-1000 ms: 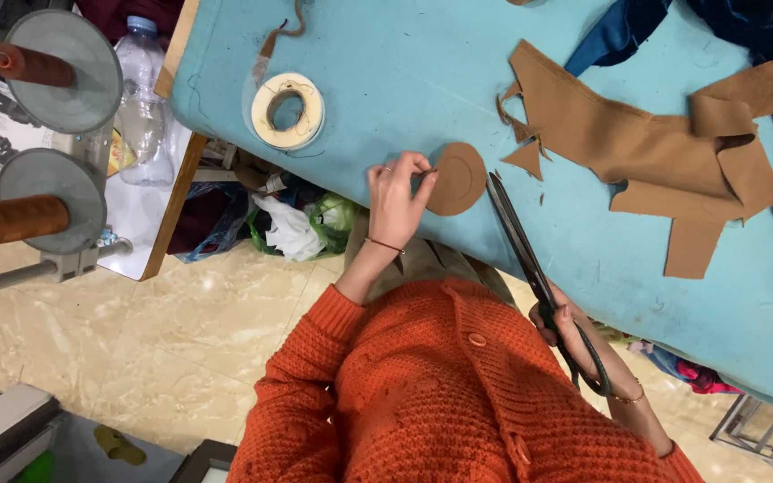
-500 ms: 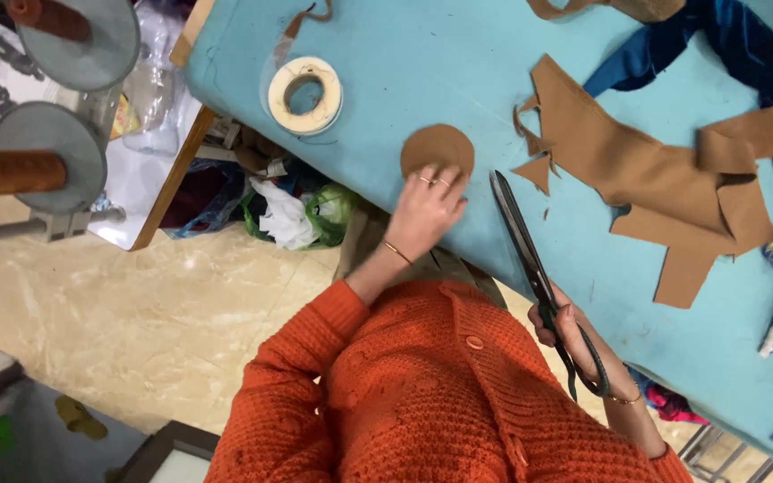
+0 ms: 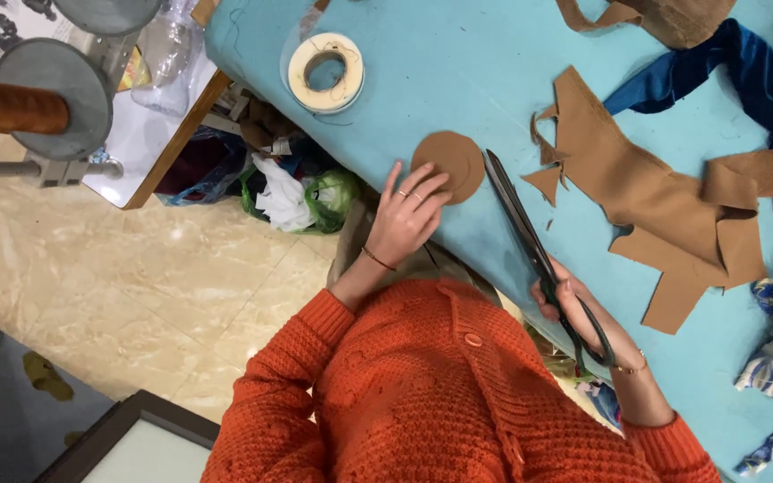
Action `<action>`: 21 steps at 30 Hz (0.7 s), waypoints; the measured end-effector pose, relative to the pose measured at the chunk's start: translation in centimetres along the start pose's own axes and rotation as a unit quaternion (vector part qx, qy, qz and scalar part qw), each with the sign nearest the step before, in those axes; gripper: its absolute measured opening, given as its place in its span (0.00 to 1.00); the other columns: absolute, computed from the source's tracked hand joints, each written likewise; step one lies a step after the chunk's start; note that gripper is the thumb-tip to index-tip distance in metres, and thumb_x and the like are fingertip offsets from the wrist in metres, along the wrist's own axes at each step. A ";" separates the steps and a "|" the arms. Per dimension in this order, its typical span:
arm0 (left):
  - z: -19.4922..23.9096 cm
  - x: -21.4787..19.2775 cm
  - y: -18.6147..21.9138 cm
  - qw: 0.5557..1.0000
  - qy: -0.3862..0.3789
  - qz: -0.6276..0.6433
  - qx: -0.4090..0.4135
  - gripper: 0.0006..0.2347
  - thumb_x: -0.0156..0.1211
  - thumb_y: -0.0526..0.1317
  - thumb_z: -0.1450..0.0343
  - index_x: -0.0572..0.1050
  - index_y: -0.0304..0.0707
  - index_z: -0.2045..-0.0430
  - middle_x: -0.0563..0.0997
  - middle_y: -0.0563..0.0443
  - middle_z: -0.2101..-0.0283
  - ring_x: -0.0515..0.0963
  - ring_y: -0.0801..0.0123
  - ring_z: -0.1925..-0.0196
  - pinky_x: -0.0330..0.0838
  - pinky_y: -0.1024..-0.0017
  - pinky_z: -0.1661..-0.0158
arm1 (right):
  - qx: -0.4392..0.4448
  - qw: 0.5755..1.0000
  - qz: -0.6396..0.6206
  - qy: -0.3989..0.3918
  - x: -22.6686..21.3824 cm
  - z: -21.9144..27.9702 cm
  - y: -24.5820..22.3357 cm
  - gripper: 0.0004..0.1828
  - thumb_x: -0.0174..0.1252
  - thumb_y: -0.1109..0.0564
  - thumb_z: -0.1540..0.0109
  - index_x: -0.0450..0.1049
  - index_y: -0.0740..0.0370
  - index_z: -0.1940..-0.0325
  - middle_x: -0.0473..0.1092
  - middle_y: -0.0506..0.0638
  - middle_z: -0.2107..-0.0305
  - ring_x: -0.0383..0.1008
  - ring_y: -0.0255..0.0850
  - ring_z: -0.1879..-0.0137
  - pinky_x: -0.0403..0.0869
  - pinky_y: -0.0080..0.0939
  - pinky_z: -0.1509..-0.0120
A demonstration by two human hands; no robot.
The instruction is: Cutting a circular shape from a piece of brown fabric using large industrial scissors on a cutting table.
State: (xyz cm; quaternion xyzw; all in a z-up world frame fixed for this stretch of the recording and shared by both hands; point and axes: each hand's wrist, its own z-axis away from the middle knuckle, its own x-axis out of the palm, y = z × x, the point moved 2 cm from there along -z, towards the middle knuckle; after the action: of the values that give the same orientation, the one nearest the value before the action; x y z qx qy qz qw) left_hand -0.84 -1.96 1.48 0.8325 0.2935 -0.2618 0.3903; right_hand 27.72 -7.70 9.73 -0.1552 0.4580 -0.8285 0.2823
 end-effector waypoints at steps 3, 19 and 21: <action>0.2 -0.9 -0.1 0.999 -0.006 -0.003 -0.042 0.09 0.58 0.36 0.27 0.78 0.44 0.53 0.76 0.51 0.40 0.68 0.56 0.30 0.42 0.36 0.30 | -0.002 0.999 0.032 -0.009 -0.5 -0.9 -1.5 0.49 0.27 0.25 0.36 0.43 0.57 0.18 0.62 0.51 0.68 0.60 0.35 0.72 0.61 0.34 0.69; 2.2 -2.1 -0.4 0.993 -0.041 0.014 -0.111 0.09 0.57 0.37 0.22 0.75 0.40 0.48 0.70 0.48 0.34 0.65 0.54 0.27 0.45 0.31 0.29 | 0.053 0.967 0.222 -0.109 -8.4 -3.7 -7.6 0.41 0.36 0.38 0.35 0.45 0.48 0.17 0.55 0.44 0.76 0.49 0.34 0.73 0.55 0.32 0.66; 2.3 -2.1 -0.4 0.993 -0.045 0.017 -0.112 0.10 0.58 0.37 0.23 0.74 0.42 0.48 0.70 0.49 0.34 0.65 0.55 0.27 0.44 0.32 0.29 | 0.101 0.963 0.231 -0.090 -9.5 -4.0 -6.5 0.43 0.39 0.37 0.37 0.47 0.47 0.18 0.51 0.44 0.75 0.50 0.35 0.71 0.59 0.33 0.63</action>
State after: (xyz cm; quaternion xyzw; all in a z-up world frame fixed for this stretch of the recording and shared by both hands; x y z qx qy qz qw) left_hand -3.09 -4.20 1.38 0.7757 0.2891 -0.2577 0.4983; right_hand 31.04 3.52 13.09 -0.0900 0.3677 -0.7654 0.5204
